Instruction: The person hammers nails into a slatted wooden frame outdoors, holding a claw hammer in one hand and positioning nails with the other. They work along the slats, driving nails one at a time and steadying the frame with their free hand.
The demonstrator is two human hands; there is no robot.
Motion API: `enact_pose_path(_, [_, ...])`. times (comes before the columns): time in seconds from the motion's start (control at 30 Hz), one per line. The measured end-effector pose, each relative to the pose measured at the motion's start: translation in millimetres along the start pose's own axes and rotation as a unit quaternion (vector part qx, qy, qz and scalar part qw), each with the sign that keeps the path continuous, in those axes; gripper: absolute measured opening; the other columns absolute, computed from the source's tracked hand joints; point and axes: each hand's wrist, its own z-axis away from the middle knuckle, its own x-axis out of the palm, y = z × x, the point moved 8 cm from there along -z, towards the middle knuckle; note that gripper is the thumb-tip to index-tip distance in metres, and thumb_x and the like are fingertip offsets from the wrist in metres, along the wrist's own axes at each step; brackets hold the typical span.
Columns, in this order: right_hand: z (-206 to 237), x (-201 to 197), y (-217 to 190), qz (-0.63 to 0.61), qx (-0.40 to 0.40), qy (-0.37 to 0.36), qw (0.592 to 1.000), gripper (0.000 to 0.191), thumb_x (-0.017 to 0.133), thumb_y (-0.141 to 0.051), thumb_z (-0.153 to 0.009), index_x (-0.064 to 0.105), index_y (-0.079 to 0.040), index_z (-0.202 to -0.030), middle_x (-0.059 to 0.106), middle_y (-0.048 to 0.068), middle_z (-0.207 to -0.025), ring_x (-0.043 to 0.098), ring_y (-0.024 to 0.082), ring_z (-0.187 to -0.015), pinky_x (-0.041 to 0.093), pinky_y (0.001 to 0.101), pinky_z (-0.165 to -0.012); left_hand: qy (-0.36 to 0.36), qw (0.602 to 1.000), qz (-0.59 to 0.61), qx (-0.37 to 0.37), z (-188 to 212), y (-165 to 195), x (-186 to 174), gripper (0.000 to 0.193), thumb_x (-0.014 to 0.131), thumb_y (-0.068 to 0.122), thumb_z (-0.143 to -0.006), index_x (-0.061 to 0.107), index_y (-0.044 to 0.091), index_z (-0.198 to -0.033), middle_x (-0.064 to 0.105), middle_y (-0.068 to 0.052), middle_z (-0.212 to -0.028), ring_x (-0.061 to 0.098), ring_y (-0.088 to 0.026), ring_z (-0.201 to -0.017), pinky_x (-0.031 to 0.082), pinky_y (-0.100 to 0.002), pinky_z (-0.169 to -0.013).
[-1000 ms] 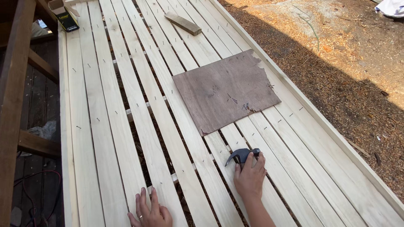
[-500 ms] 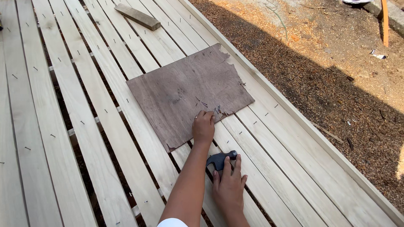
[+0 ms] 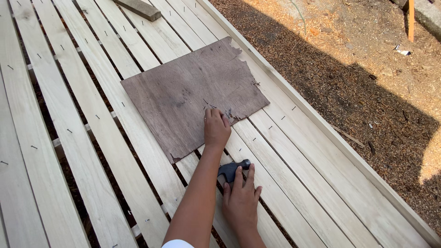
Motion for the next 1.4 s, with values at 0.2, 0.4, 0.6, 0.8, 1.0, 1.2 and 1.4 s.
enact_pose_path(0.2, [-3.0,0.4,0.8,0.012,-0.026,0.057,0.998,0.065,0.055,-0.040,-0.097,0.039,-0.008,-0.151,0.020,0.023,-0.162,0.041,0.039,-0.139,0.025,0.0631,-0.114,0.082,0.980,0.125,-0.129,102.7,-38.8,-114.9,0.012,0.077,0.009,-0.079,0.065,0.005,-0.075,0.071,-0.006,-0.073,0.068,-0.020,-0.064,0.056,-0.034,-0.061])
enact_pose_path(0.4, [-7.7,5.7,1.6,0.035,-0.063,0.108,0.991,0.070,0.066,-0.039,-0.089,0.047,-0.010,-0.150,0.050,0.014,-0.123,0.052,0.033,-0.110,0.044,0.0514,-0.101,0.049,0.946,0.118,-0.298,235.5,-62.7,-195.4,0.018,0.067,0.006,-0.089,0.063,0.004,-0.107,0.072,-0.005,-0.090,0.070,-0.016,-0.079,0.060,-0.033,-0.056])
enact_pose_path(0.6, [-10.6,9.5,-1.7,0.066,-0.065,0.117,0.989,0.073,0.070,-0.036,-0.087,0.047,-0.012,-0.152,0.054,0.012,-0.112,0.054,0.030,-0.106,0.046,0.0503,-0.090,-0.060,0.969,0.013,-0.241,262.2,-66.1,-180.4,0.025,0.050,-0.008,-0.092,0.061,0.004,-0.112,0.060,-0.010,-0.109,0.068,-0.027,-0.094,0.057,-0.037,-0.078])
enact_pose_path(0.8, [-14.3,12.7,-7.6,0.056,-0.108,0.129,0.984,0.074,0.069,-0.031,-0.092,0.044,-0.002,-0.154,0.054,0.020,-0.113,0.052,0.038,-0.105,0.048,0.0461,-0.092,-0.098,0.963,-0.080,-0.237,265.1,-74.2,-157.4,0.034,0.048,-0.009,-0.088,0.053,0.008,-0.117,0.053,-0.011,-0.118,0.064,-0.033,-0.104,0.055,-0.043,-0.085])
enact_pose_path(1.0, [-0.2,11.8,-9.8,0.014,-0.051,0.049,0.997,0.074,0.069,-0.032,-0.092,0.042,-0.003,-0.154,0.053,0.028,-0.116,0.050,0.042,-0.107,0.046,0.0491,-0.094,-0.122,0.956,-0.086,-0.254,260.5,-79.0,-145.7,0.028,0.045,-0.005,-0.094,0.048,0.009,-0.118,0.048,-0.010,-0.119,0.061,-0.033,-0.109,0.054,-0.043,-0.089])
enact_pose_path(1.2, [91.1,20.4,-20.8,0.001,-0.063,0.088,0.994,0.079,0.073,-0.034,-0.085,0.045,-0.004,-0.153,0.055,0.024,-0.112,0.054,0.040,-0.102,0.046,0.0487,-0.096,-0.100,0.958,-0.071,-0.260,250.8,-75.8,-155.2,0.033,0.049,-0.006,-0.088,0.047,0.009,-0.117,0.049,-0.010,-0.120,0.059,-0.034,-0.112,0.052,-0.045,-0.087])
enact_pose_path(1.4, [141.2,16.9,-12.1,0.059,-0.016,0.115,0.991,0.083,0.080,-0.035,-0.072,0.052,-0.010,-0.146,0.056,0.018,-0.113,0.055,0.036,-0.098,0.048,0.0476,-0.092,-0.094,0.964,-0.061,-0.240,243.1,-67.7,-165.0,0.042,0.049,-0.012,-0.082,0.050,0.010,-0.118,0.049,-0.011,-0.119,0.058,-0.034,-0.114,0.052,-0.045,-0.087])
